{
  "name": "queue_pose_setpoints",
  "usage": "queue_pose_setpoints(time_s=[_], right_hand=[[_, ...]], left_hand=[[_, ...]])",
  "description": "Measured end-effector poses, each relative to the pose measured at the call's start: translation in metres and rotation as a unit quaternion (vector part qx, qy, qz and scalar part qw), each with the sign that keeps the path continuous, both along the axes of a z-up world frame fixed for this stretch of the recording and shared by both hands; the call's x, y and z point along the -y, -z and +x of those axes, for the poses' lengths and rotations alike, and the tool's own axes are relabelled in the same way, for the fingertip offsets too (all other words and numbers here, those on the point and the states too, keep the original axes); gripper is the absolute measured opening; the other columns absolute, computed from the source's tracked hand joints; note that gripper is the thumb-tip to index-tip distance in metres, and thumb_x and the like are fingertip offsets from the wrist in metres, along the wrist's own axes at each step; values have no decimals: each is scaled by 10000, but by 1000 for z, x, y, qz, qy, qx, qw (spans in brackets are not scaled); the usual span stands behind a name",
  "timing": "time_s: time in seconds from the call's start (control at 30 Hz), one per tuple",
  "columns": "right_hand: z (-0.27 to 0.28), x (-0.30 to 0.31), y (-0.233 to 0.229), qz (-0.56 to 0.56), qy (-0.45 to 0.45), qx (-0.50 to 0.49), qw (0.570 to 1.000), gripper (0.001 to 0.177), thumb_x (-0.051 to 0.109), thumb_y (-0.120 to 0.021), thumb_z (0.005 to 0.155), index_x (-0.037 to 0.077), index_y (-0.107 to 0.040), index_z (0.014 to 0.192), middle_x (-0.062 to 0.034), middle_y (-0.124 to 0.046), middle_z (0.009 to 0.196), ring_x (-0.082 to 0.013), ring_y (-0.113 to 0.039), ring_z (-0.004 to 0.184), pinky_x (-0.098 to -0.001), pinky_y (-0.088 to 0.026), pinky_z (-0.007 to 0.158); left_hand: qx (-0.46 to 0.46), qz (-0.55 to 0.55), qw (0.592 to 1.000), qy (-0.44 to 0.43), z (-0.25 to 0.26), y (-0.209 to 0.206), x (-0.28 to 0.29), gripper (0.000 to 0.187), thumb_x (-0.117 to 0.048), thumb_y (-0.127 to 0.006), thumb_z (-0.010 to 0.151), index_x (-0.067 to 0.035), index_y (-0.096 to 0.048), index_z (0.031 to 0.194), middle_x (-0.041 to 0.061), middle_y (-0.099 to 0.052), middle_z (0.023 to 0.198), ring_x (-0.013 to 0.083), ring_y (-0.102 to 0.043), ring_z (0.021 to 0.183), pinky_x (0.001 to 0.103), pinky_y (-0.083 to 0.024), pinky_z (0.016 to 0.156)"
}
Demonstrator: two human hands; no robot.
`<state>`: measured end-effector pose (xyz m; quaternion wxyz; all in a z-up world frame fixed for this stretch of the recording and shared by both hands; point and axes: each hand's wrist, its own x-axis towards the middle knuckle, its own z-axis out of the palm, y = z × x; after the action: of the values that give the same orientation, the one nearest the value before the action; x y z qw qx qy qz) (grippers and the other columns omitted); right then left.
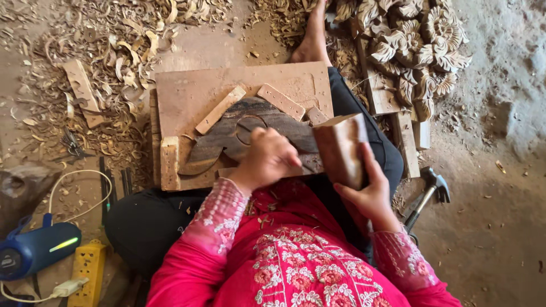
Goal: The person carves a decorative pattern into a piece of wood using a chisel and a wooden mallet. They repeatedly strike the chisel to shape the wood, creating curved and circular designs.
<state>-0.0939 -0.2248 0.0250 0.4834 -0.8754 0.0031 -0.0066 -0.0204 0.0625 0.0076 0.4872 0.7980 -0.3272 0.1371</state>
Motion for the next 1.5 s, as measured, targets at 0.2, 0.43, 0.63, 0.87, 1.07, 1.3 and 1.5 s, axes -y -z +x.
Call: queue_pose_setpoints(time_s=[0.2,0.43,0.63,0.87,1.07,1.3,1.5], right_hand=[[2,-21,-3,-146,-39,-24,988,1057,260,-893,621,129,-410,1552,-178,-556,1473,-332,-626,1253,-395,-518,1006],[4,-30,-13,-159,-39,-19,986,1036,309,-866,635,160,-408,1552,-175,-551,1466,-365,-659,1181,-419,-555,930],[2,-27,-9,-168,-34,-24,985,1028,323,-867,637,169,-414,1547,-167,-548,1474,-375,-662,1165,-426,-557,919],[2,-29,-9,-166,-34,-25,985,1029,330,-864,637,167,-412,1547,-170,-551,1468,-371,-663,1172,-424,-559,924],[8,-39,-53,-357,-70,135,922,1059,460,-907,604,119,-453,1497,-296,-492,1475,-505,-572,1217,-477,-535,896],[28,-87,-81,-120,-127,154,973,484,183,-848,833,49,-680,1267,-160,-708,1230,-289,-706,1049,-395,-581,884],[49,-56,-66,-112,-53,227,966,113,-2,-744,897,44,-780,994,-103,-767,934,-200,-750,824,-321,-615,751]], left_hand=[[-149,-29,977,-151,12,-10,-46,435,-595,-774,740,-180,-655,797,-26,-613,719,170,-537,722,421,-400,752],[-117,283,938,-163,-17,5,-52,96,-166,-681,882,-133,-736,953,4,-702,890,227,-624,909,536,-390,917],[60,346,835,-423,68,-5,-108,148,-293,-682,962,-146,-693,970,39,-668,939,233,-615,940,525,-417,886],[-166,-456,851,-200,98,-29,-148,123,-99,-589,1135,-89,-651,1240,23,-641,1053,144,-583,900,381,-504,882],[-256,-611,728,-174,42,-40,-86,100,-86,-566,1062,-122,-596,1149,26,-670,1006,156,-661,958,490,-566,978],[-349,-657,660,-108,-22,-54,-5,102,-137,-570,1078,-135,-593,1177,41,-673,1034,172,-650,1013,525,-559,992],[-316,-678,655,-107,-24,-45,-18,126,-116,-583,1077,-133,-614,1199,41,-672,1056,167,-644,1024,532,-560,1000]])
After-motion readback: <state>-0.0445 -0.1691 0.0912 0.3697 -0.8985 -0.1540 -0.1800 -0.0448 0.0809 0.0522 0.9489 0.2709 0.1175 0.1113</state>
